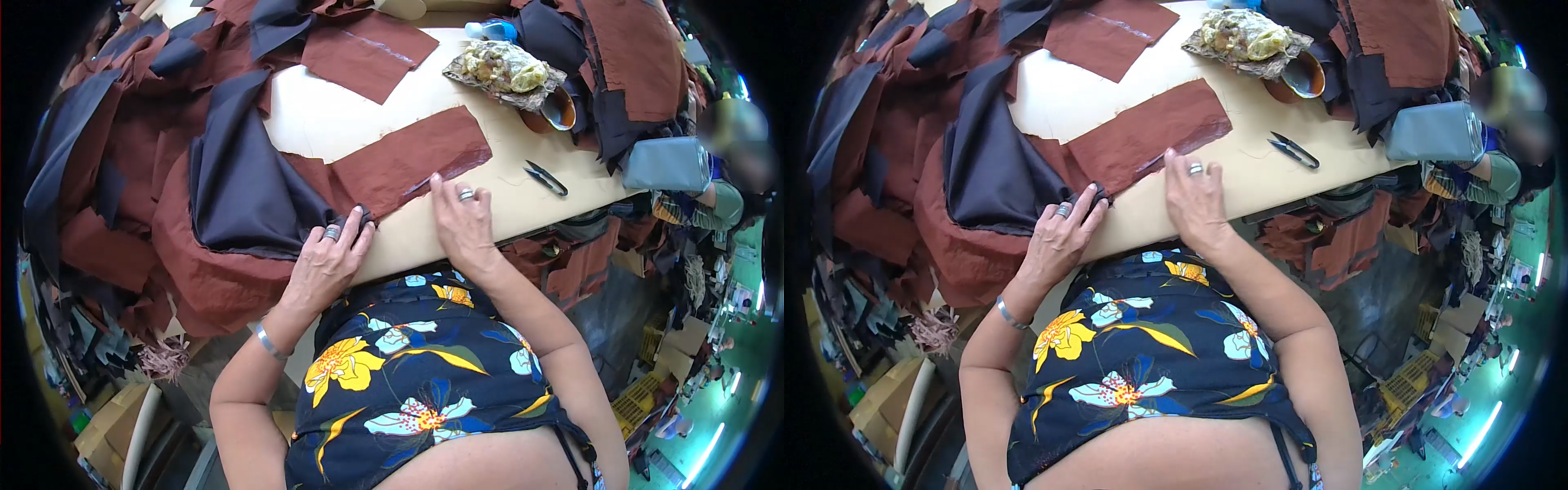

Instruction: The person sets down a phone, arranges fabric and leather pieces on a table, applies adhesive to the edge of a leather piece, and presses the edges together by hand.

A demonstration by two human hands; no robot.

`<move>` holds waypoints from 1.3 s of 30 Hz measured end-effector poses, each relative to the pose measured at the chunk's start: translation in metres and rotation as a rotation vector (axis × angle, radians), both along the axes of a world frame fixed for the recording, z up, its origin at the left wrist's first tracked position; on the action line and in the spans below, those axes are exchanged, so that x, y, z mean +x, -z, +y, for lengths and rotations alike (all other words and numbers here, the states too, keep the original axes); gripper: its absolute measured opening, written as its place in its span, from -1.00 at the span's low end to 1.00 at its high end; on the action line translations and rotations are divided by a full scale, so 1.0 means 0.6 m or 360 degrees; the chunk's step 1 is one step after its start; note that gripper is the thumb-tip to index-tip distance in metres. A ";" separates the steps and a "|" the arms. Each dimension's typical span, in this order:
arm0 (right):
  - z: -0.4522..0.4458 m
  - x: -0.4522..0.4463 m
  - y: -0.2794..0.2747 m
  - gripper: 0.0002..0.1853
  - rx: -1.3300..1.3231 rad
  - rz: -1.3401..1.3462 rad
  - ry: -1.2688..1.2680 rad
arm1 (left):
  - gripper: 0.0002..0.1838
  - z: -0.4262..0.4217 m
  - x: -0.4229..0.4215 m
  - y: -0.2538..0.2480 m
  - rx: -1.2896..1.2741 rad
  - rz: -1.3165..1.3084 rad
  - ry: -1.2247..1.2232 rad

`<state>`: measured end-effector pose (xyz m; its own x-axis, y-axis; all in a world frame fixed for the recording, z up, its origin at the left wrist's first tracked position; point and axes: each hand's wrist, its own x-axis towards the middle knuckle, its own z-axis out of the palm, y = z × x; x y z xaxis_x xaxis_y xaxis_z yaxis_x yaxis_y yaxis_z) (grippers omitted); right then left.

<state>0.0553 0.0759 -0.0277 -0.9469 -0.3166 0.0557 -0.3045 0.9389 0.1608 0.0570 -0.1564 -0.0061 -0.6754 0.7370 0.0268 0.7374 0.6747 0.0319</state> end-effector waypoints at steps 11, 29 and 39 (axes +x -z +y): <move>-0.059 0.018 0.012 -0.42 -0.0156 -0.0144 -0.0305 | -0.60 0.006 0.003 0.003 0.0000 0.0020 -0.0023; -0.034 -0.018 -0.027 -0.62 -0.0385 -0.0181 -0.0547 | -0.60 0.009 0.003 0.004 -0.0018 0.0062 0.0000; 0.042 -0.019 -0.026 -0.46 -0.0575 -0.0412 -0.0066 | -0.59 0.008 0.004 0.004 -0.0033 0.0016 -0.0022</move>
